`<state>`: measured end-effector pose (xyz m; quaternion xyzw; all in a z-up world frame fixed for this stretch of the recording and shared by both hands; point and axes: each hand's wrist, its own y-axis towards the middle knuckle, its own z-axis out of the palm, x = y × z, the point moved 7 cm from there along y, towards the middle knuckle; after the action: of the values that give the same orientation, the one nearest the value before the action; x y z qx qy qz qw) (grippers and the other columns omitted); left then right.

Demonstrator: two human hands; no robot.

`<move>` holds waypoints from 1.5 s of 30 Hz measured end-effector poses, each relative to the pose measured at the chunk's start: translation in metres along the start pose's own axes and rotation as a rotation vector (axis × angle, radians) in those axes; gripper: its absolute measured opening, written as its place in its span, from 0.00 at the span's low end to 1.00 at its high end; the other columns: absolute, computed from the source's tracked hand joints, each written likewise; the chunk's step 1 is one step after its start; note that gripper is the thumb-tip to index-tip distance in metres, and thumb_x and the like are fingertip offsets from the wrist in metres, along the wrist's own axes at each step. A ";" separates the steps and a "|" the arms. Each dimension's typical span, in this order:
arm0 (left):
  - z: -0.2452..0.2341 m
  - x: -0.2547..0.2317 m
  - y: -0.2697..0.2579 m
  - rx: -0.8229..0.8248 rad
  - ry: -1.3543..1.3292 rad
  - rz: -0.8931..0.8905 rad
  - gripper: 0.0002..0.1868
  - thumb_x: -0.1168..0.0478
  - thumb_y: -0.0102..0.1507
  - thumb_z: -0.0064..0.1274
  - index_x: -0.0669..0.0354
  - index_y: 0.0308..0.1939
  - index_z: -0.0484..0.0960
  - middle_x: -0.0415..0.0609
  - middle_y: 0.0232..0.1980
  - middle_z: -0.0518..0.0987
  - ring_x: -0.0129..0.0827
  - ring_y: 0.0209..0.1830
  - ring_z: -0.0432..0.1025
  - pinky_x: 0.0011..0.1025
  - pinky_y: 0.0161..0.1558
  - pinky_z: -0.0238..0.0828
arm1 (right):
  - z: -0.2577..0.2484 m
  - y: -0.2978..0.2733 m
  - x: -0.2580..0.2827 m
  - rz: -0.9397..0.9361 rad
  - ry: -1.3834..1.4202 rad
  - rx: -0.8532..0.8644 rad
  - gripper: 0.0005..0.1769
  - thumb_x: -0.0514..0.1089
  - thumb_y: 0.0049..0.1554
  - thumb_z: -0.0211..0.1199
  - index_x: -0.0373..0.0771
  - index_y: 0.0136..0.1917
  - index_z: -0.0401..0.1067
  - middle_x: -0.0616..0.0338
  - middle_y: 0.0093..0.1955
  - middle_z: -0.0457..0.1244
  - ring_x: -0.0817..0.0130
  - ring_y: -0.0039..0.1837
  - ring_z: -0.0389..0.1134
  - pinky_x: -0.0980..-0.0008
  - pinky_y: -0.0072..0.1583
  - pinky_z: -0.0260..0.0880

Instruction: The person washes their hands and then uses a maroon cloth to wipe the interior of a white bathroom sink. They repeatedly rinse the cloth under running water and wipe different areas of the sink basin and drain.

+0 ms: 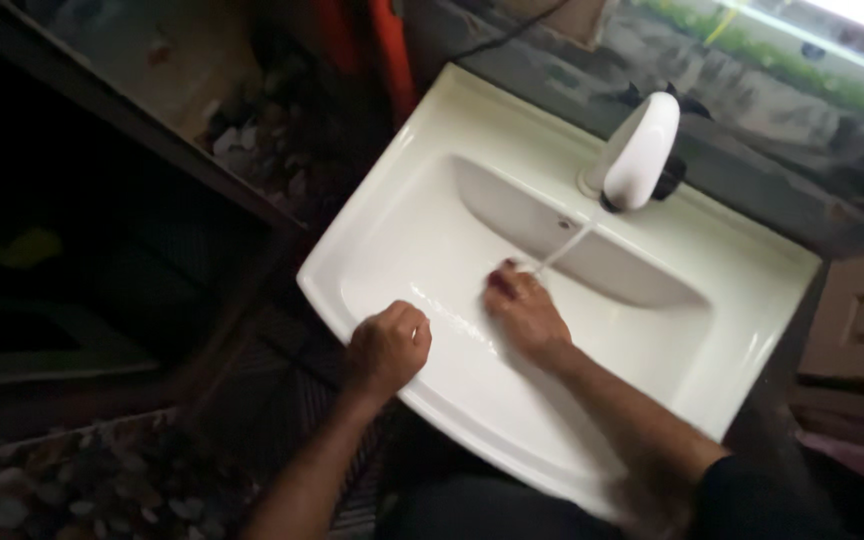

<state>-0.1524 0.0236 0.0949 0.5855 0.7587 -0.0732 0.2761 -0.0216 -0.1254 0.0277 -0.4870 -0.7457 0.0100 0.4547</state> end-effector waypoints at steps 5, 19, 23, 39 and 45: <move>0.000 0.004 0.000 -0.041 0.007 -0.002 0.06 0.63 0.60 0.56 0.58 0.28 0.79 0.51 0.34 0.79 0.50 0.29 0.76 0.43 0.32 0.75 | 0.034 0.031 0.003 0.065 0.304 -0.233 0.22 0.50 0.64 0.53 0.31 0.61 0.72 0.41 0.64 0.65 0.52 0.64 0.67 0.56 0.68 0.67; -0.012 0.006 -0.003 -0.093 -0.032 -0.010 0.07 0.63 0.59 0.55 0.58 0.27 0.78 0.53 0.33 0.79 0.53 0.29 0.76 0.46 0.32 0.74 | 0.051 0.019 0.058 -0.245 0.249 0.255 0.23 0.46 0.60 0.61 0.37 0.66 0.65 0.42 0.66 0.58 0.55 0.61 0.60 0.56 0.62 0.61; -0.009 0.011 -0.002 -0.114 -0.039 -0.043 0.07 0.63 0.60 0.54 0.58 0.27 0.78 0.53 0.33 0.80 0.52 0.28 0.76 0.46 0.31 0.74 | 0.015 0.017 0.017 0.159 0.530 0.059 0.13 0.46 0.64 0.55 0.35 0.56 0.69 0.41 0.51 0.64 0.56 0.45 0.61 0.56 0.46 0.62; -0.001 0.020 -0.015 -0.106 -0.070 0.024 0.15 0.55 0.61 0.58 0.59 0.24 0.78 0.52 0.29 0.79 0.50 0.27 0.77 0.45 0.31 0.75 | 0.076 0.052 0.054 -0.651 -0.211 -0.330 0.49 0.46 0.41 0.73 0.32 0.72 0.58 0.29 0.69 0.54 0.41 0.66 0.55 0.53 0.67 0.55; 0.010 0.024 -0.009 0.032 -0.039 0.062 0.13 0.57 0.68 0.52 0.63 0.34 0.81 0.56 0.34 0.80 0.45 0.26 0.78 0.41 0.30 0.77 | 0.123 0.023 0.051 -0.684 0.489 0.309 0.35 0.40 0.53 0.64 0.38 0.72 0.57 0.46 0.65 0.63 0.46 0.70 0.63 0.55 0.75 0.58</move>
<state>-0.1613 0.0369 0.0723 0.6115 0.7334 -0.0883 0.2836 -0.0954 -0.0233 -0.0215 -0.1270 -0.7242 -0.1450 0.6621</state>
